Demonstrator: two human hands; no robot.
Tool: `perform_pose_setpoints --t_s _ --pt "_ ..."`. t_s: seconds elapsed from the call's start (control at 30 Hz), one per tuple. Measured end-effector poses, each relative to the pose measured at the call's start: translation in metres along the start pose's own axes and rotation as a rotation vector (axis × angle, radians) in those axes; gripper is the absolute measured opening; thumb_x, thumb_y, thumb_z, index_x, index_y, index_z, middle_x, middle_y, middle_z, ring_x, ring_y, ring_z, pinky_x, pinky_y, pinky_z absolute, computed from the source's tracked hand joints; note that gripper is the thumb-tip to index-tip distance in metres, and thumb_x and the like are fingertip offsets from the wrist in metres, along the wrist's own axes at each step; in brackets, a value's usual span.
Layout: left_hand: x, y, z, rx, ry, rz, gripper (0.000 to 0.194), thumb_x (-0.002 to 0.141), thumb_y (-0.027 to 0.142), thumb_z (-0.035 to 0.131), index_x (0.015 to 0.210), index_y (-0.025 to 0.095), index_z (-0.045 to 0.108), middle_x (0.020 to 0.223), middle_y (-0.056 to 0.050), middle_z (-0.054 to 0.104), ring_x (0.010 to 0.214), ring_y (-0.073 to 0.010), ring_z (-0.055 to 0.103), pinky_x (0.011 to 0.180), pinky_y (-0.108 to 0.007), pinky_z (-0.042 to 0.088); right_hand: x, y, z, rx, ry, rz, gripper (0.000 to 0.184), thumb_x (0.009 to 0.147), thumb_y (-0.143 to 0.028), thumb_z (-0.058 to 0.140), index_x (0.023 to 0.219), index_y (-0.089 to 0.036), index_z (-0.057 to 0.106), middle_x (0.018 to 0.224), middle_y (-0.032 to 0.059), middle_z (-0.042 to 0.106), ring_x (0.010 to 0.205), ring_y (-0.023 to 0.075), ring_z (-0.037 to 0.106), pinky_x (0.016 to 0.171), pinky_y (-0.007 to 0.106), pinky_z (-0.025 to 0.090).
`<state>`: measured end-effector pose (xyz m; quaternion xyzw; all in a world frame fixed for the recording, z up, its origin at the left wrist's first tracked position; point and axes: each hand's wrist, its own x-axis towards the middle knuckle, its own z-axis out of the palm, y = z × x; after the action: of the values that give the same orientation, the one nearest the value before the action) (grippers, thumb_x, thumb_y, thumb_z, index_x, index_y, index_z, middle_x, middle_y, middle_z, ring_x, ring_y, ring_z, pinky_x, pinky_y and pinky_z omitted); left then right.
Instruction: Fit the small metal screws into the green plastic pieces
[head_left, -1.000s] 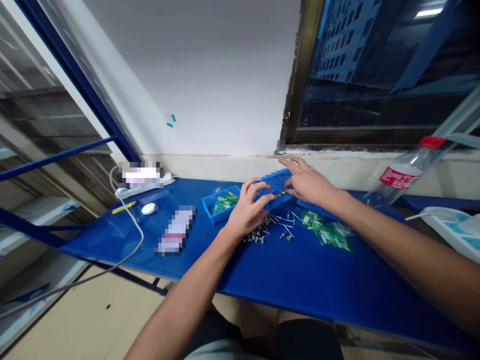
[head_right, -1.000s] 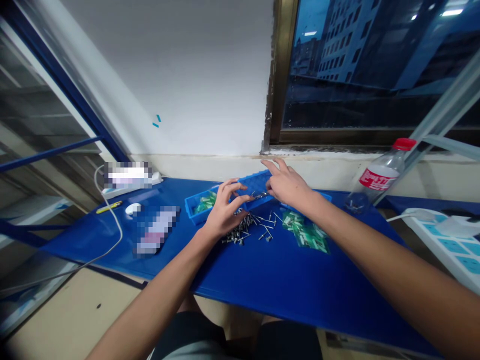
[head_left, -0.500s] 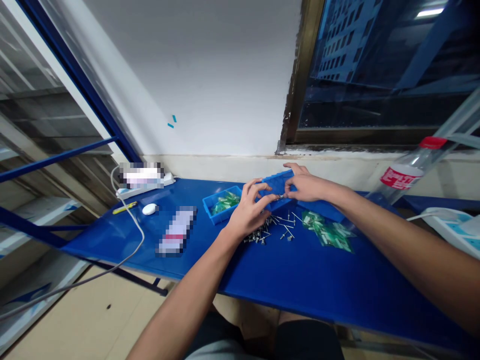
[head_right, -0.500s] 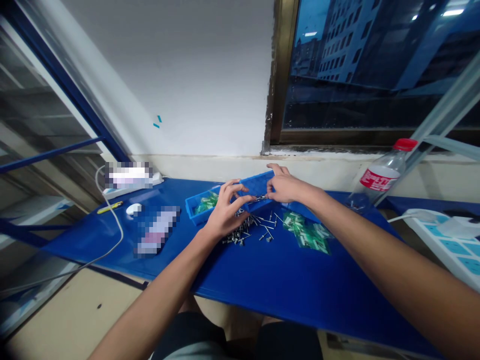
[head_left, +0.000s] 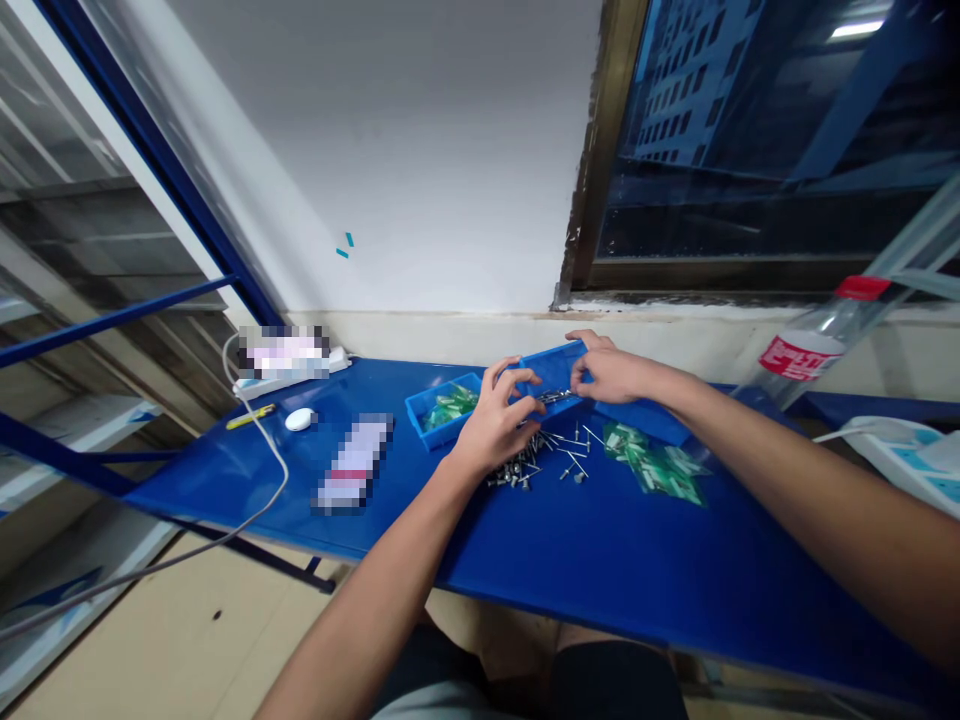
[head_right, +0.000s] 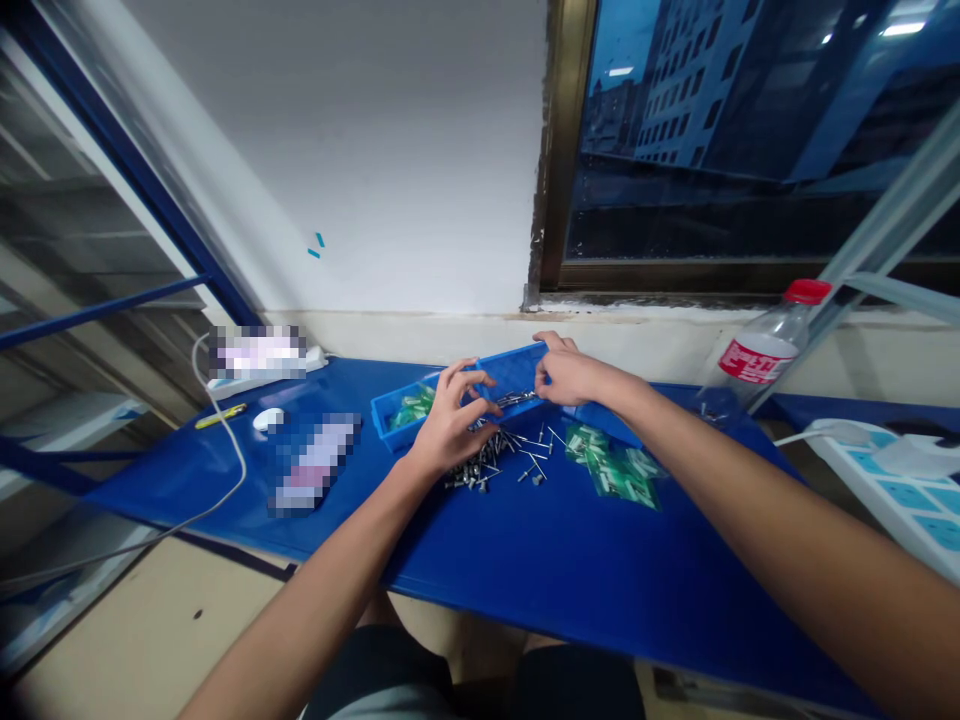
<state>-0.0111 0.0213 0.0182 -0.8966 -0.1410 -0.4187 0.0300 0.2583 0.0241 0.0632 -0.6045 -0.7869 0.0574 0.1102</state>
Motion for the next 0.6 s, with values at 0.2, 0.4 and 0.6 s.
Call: perform_pose_setpoints --t_s 0.2,0.4,0.6 --pt "-0.001 -0.004 0.0 0.047 -0.019 -0.044 0.017 0.086 0.01 0.072 0.095 0.022 0.065 0.134 -0.011 0.057 0.146 -0.0361 0.039 0.112 -0.066 0.046 -0.005 0.001 -0.008 -0.047 -0.01 -0.042 0.008 0.078 -0.024 0.074 0.08 -0.02 0.081 0.169 0.0061 0.03 0.152 0.0452 0.029 0.125 0.057 0.035" --pt "-0.001 -0.01 -0.003 0.086 -0.031 -0.134 0.016 0.086 0.015 0.073 0.099 0.021 0.064 0.134 -0.01 0.06 0.144 -0.0341 0.042 0.118 -0.065 0.041 -0.013 0.015 -0.026 -0.073 0.136 -0.103 0.01 0.083 -0.028 0.073 0.08 -0.021 0.08 0.17 0.003 0.026 0.153 0.0448 0.029 0.124 0.06 0.033" --pt "0.0 -0.019 -0.003 0.114 -0.056 -0.257 0.012 0.09 0.02 0.072 0.1 0.021 0.064 0.127 -0.009 0.066 0.132 -0.0297 0.058 0.12 -0.06 0.041 -0.043 0.053 -0.035 -0.152 0.247 -0.02 0.01 0.083 -0.02 0.071 0.076 -0.016 0.078 0.166 0.0132 0.034 0.149 0.05 0.031 0.121 0.064 0.032"
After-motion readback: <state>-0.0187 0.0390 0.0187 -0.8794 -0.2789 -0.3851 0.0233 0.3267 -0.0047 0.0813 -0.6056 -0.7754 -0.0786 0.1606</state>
